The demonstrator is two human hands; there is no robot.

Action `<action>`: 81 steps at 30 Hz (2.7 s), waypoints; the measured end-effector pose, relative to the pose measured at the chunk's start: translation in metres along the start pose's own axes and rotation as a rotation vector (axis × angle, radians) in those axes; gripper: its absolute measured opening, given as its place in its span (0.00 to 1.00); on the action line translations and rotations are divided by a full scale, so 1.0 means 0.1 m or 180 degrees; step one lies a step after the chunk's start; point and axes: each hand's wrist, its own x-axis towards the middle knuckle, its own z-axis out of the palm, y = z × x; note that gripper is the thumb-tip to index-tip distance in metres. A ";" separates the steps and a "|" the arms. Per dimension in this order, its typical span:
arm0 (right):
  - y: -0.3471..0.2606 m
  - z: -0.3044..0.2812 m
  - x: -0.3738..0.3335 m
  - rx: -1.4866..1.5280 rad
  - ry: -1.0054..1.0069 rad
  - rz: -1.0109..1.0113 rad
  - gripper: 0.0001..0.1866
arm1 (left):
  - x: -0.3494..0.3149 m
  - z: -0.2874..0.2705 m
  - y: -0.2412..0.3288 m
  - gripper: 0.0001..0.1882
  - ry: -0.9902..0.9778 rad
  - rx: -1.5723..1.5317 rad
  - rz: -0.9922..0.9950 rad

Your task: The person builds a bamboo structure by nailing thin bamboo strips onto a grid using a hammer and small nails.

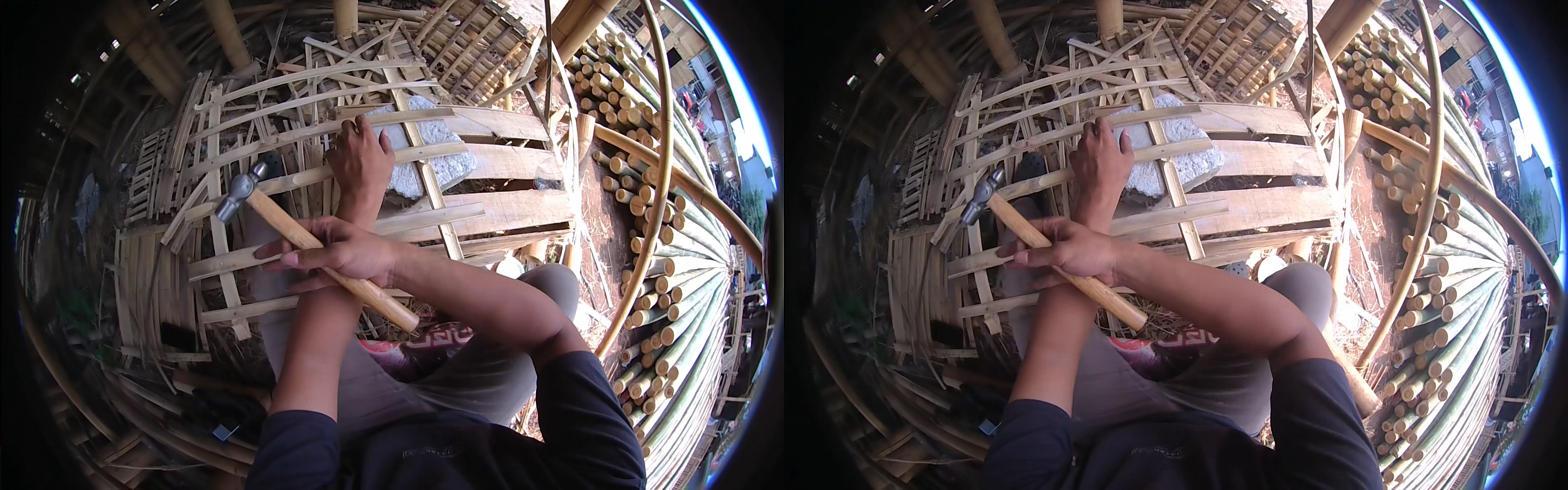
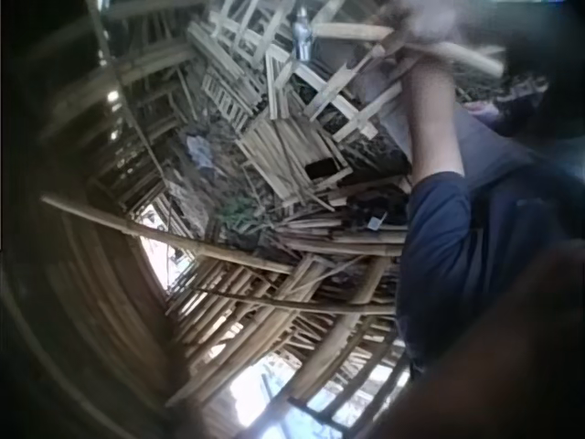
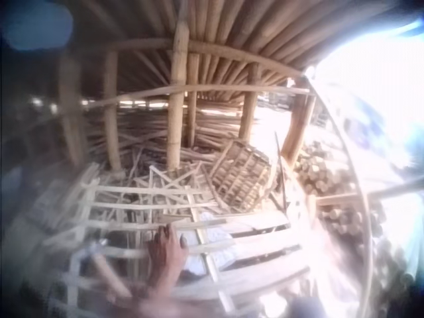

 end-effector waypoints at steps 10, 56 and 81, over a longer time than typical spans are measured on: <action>-1.17 -0.82 -0.10 -0.2052 0.2114 -0.2342 0.16 | 0.05 -0.01 0.08 0.23 0.0134 0.0473 0.0707; -0.93 -0.58 -1.77 -0.1523 0.3480 -0.2634 0.15 | -0.16 -0.77 0.42 0.12 -0.0673 -0.1057 0.1130; -0.93 -1.39 -2.53 -0.4585 0.3928 0.0253 0.17 | -0.78 -0.61 -0.04 0.31 -0.1063 -0.0307 0.0887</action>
